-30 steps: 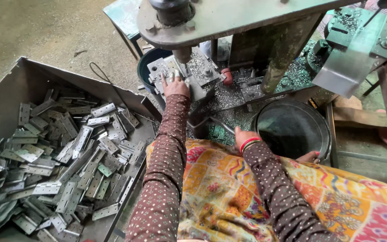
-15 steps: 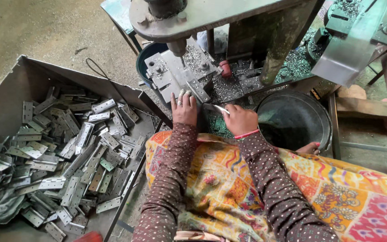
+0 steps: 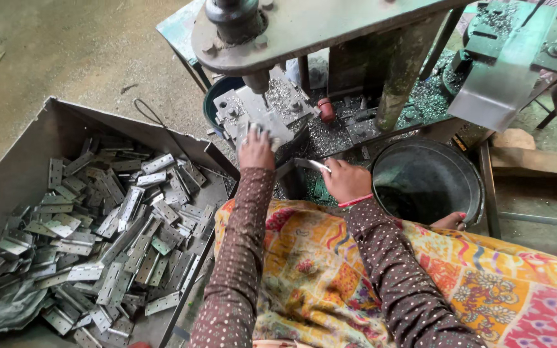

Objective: The person sits on the floor and repeatedly places small metal brackets into a drill press, activates the machine with a lever, and removes the processed pieces. The person handles the brackets one at a time and returns them to a nearby bin.

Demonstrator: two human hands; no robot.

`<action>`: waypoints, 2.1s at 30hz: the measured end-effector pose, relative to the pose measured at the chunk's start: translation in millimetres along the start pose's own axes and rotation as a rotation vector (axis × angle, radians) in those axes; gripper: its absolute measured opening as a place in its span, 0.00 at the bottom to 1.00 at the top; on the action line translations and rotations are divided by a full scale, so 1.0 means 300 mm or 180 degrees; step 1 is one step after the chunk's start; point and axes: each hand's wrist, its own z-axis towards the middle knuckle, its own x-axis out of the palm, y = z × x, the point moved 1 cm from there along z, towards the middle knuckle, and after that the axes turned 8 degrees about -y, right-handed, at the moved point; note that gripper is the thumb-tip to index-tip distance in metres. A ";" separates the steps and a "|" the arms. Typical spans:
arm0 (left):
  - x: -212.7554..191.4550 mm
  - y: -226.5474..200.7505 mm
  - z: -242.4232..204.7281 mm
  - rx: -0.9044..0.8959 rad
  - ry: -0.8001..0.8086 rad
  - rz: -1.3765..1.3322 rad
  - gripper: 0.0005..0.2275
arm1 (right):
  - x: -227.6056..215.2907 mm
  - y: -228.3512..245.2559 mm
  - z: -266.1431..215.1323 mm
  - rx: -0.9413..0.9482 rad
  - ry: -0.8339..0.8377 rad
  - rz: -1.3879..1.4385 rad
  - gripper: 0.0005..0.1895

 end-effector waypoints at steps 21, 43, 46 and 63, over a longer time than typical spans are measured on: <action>0.035 -0.104 0.021 0.0045 0.0294 0.0158 0.11 | 0.104 -0.078 -0.082 0.0490 0.1628 -0.0316 0.19; 0.053 -0.062 0.130 -0.0089 0.0364 0.0078 0.09 | 0.212 -0.139 -0.172 0.1004 0.3210 -0.0580 0.27; 0.047 -0.048 0.090 -0.0012 0.0380 0.0015 0.10 | 0.244 -0.159 -0.204 0.0969 0.3483 -0.0471 0.40; 0.066 -0.030 0.154 0.0021 0.1132 0.0280 0.13 | 0.357 -0.216 -0.340 0.0891 0.3014 -0.0807 0.30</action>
